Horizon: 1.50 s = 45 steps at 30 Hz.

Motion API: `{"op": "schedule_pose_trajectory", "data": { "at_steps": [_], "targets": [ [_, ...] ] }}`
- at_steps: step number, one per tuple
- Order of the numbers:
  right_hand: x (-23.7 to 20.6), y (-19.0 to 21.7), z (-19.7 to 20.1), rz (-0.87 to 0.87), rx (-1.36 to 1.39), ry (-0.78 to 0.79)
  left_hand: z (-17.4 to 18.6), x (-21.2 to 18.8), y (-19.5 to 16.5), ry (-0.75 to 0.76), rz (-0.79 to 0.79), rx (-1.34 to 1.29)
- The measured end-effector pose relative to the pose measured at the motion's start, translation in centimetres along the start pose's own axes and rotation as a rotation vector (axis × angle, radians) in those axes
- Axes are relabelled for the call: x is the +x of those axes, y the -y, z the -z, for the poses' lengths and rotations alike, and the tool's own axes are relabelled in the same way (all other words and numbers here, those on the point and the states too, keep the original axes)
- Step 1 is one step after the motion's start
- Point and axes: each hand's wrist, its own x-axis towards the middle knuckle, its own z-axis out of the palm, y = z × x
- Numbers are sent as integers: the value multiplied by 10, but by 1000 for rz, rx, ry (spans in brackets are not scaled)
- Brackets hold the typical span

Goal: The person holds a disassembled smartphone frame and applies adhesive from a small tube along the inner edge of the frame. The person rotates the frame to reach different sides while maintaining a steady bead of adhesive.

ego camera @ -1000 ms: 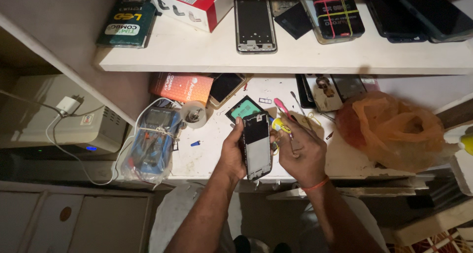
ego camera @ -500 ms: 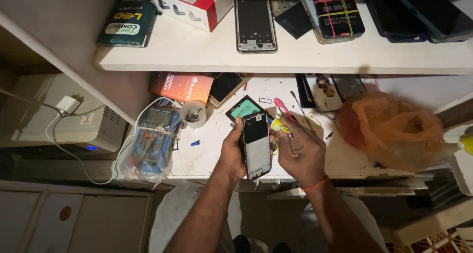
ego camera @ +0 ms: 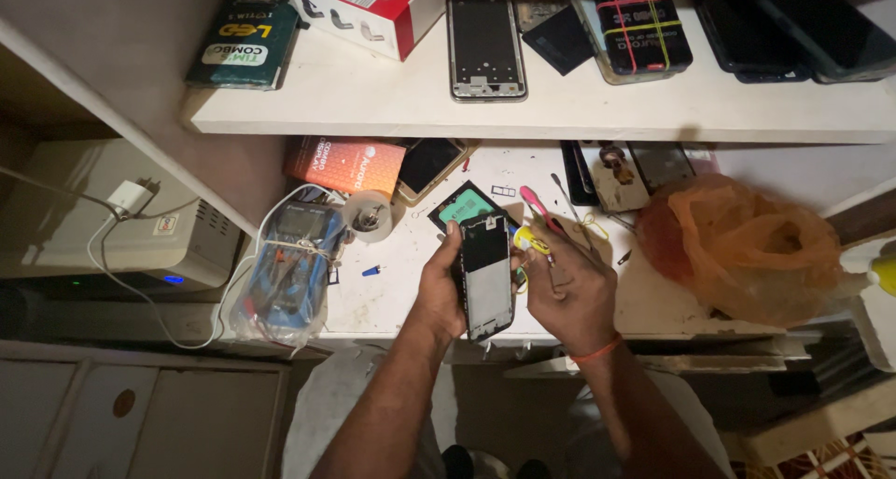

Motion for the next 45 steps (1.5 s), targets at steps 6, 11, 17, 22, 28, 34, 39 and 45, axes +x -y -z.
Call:
{"op": "schedule_pose_trajectory", "data": {
  "at_steps": [6,11,17,22,28,34,39,45],
  "targets": [
    [1,-1,1,26,11,-20,-1,-1,0,3,-13,-7],
    [1,-5,1,11,23,22,-1,0,0,-9,13,-12],
    [-1,-5,0,-12,16,18,0,-1,-1,86,8,-17],
    [0,-3,1,21,1,14,-1,-2,-2,61,-3,-9],
    [0,0,0,-21,14,24,-2,-3,-3,47,2,8],
    [2,0,1,20,-4,31,-3,-2,-4,31,-15,6],
    [1,-2,0,-7,27,61,-4,-3,-4,19,-22,18],
    [-2,-7,-1,-4,-8,61,-4,-3,-5,-37,-1,45]
  ]
}}
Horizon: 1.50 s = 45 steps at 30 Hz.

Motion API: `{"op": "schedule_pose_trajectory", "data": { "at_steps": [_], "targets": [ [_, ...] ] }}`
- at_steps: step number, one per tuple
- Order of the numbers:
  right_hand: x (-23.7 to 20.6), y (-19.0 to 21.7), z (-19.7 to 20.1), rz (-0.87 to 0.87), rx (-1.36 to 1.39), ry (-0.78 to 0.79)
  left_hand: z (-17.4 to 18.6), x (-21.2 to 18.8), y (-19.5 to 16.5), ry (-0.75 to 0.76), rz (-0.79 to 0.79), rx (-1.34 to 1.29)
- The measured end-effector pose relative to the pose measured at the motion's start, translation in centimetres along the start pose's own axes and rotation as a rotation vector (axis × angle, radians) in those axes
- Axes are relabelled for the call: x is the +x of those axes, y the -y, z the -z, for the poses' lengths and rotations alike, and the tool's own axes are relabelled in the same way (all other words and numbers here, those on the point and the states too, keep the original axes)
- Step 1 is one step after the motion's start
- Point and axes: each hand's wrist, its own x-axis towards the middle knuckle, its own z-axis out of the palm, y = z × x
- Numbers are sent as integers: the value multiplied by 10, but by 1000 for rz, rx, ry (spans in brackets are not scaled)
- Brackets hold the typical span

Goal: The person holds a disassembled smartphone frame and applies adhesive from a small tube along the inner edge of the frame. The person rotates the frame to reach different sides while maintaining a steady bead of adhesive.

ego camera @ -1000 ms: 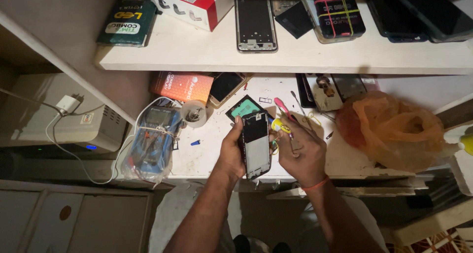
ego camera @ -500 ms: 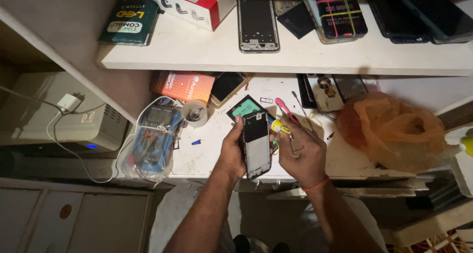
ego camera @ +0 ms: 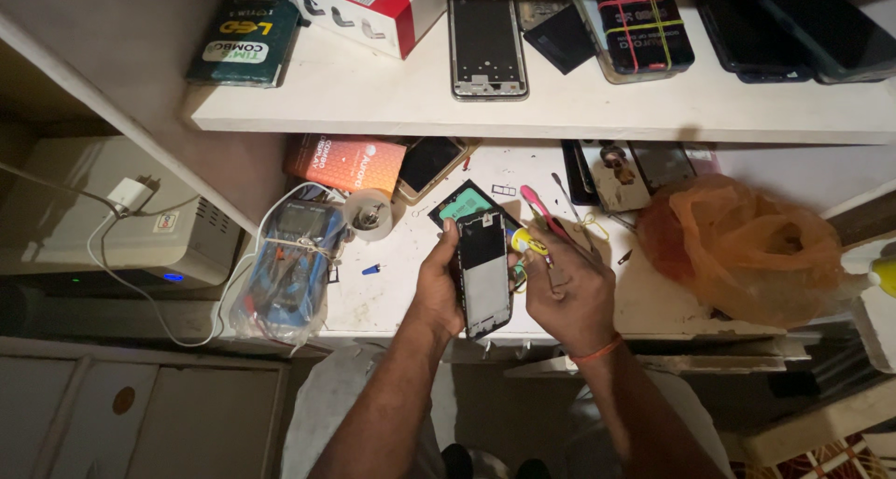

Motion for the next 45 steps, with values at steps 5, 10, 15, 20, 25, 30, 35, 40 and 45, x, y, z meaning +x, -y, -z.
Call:
{"op": "schedule_pose_trajectory", "data": {
  "at_steps": [5,10,15,20,25,30,35,40,45],
  "targets": [
    [-1,-4,-2,-16,23,22,2,0,2,79,-26,-16],
    [0,0,-1,4,1,-29,4,2,3,91,2,-30],
    [1,6,1,0,0,-34,6,3,3,145,9,-75],
    [2,7,2,4,-4,-24,5,2,2,84,-5,-44],
    [2,5,2,-14,14,9,2,0,0,45,-8,-34],
    [0,2,1,9,-3,-1,0,-1,-2,37,3,-17],
    [0,-2,-2,15,17,37,0,-2,-2,-3,-24,13],
    [-1,-3,-1,-4,29,54,0,-1,-2,50,-25,2],
    [0,0,0,5,-7,29,0,-2,-2,31,-46,-4]
  ]
}}
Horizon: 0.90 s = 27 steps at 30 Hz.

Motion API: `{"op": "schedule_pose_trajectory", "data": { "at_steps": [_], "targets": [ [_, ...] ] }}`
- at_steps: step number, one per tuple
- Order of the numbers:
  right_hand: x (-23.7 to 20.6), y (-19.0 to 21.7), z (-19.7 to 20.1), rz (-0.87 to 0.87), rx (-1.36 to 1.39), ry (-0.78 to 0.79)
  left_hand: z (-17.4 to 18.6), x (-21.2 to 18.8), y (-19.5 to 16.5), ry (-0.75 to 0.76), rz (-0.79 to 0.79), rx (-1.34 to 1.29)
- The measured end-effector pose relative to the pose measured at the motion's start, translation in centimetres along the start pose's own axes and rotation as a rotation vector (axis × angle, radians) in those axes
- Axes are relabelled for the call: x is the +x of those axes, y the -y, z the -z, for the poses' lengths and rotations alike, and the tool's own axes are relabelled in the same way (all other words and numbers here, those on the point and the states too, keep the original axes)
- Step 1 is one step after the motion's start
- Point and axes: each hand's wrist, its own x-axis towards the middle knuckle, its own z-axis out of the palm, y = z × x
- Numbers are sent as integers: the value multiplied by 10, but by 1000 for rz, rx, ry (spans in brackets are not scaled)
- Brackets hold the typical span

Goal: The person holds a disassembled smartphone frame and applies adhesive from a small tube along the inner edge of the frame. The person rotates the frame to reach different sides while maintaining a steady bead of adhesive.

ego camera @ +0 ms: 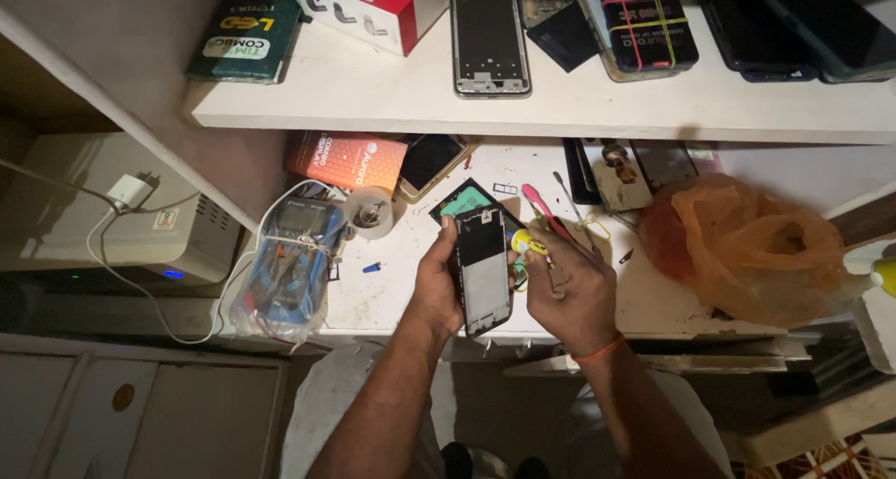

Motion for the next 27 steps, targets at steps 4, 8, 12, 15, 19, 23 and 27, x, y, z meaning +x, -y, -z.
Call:
{"op": "schedule_pose_trajectory", "data": {
  "at_steps": [4,8,12,15,19,23,27],
  "targets": [
    [1,2,1,10,-6,-21,1,1,0,23,20,-23],
    [2,3,1,-36,6,1,2,1,0,-3,14,-10],
    [0,3,2,0,10,-35,3,2,1,7,21,-26],
    [-1,2,1,-8,28,-15,4,2,1,11,13,-17],
    [0,-2,-1,15,27,12,3,2,0,-8,8,2],
    [-2,0,1,-1,30,-17,2,1,0,6,16,-24],
    [1,2,2,-3,27,4,1,1,-1,-16,10,-2]
  ]
}}
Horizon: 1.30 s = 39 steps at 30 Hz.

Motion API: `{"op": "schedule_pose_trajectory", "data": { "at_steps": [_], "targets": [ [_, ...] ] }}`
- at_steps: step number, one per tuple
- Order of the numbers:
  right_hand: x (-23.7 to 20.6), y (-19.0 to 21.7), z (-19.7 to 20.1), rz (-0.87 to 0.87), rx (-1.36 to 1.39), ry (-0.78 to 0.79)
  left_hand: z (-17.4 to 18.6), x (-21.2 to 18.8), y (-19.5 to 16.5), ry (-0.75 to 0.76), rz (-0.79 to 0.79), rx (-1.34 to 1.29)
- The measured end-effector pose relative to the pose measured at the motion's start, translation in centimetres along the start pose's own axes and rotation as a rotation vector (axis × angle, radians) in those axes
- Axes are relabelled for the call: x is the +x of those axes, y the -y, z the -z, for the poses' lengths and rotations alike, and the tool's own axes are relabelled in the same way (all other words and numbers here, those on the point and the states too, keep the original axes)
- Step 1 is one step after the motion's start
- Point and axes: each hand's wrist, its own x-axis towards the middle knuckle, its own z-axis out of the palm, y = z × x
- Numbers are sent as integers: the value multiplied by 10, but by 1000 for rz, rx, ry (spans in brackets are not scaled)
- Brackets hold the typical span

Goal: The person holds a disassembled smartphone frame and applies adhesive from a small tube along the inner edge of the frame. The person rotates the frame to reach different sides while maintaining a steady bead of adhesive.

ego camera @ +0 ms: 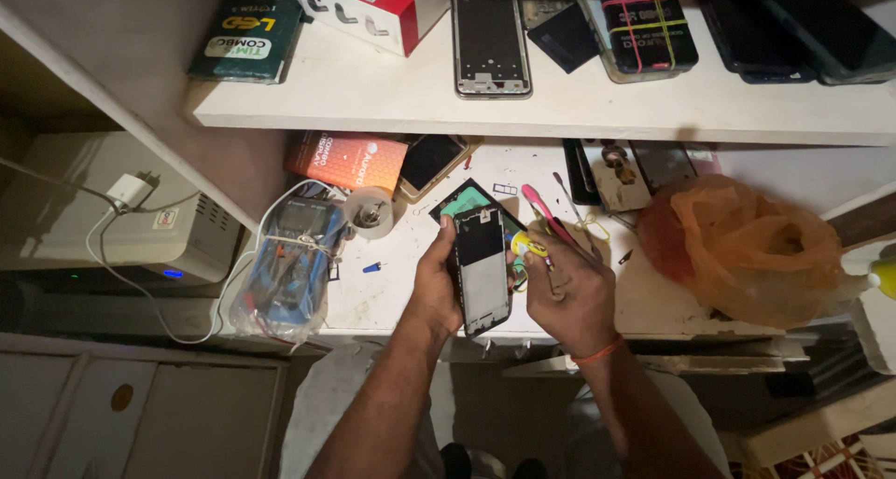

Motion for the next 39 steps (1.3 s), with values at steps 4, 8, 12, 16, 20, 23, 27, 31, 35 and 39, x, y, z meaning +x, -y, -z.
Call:
{"op": "schedule_pose_trajectory", "data": {
  "at_steps": [4,8,12,16,20,23,27,31,35,39],
  "targets": [
    [-1,3,1,11,-43,-26,0,-1,0,14,-9,-1],
    [0,4,1,-14,10,-16,-1,-1,0,2,-10,-6],
    [0,6,2,-17,-16,-24,-2,-1,-1,12,-14,-16],
    [-1,7,2,-30,-5,-27,-2,-1,-1,46,-29,-12],
    [0,6,2,-19,5,-7,-3,-2,-2,52,-35,-13],
    [1,5,2,-25,11,20,-4,-3,-2,15,-48,9],
    [1,5,2,-23,9,17,-4,-3,-2,31,-53,9],
    [1,7,2,-8,-2,-3,-4,-2,-3,47,-47,-25],
    [1,9,4,12,-18,-6,-5,-4,-4,62,-42,-41],
    [0,8,3,-40,-12,13,-7,-5,-5,27,-61,-16]
  ]
}}
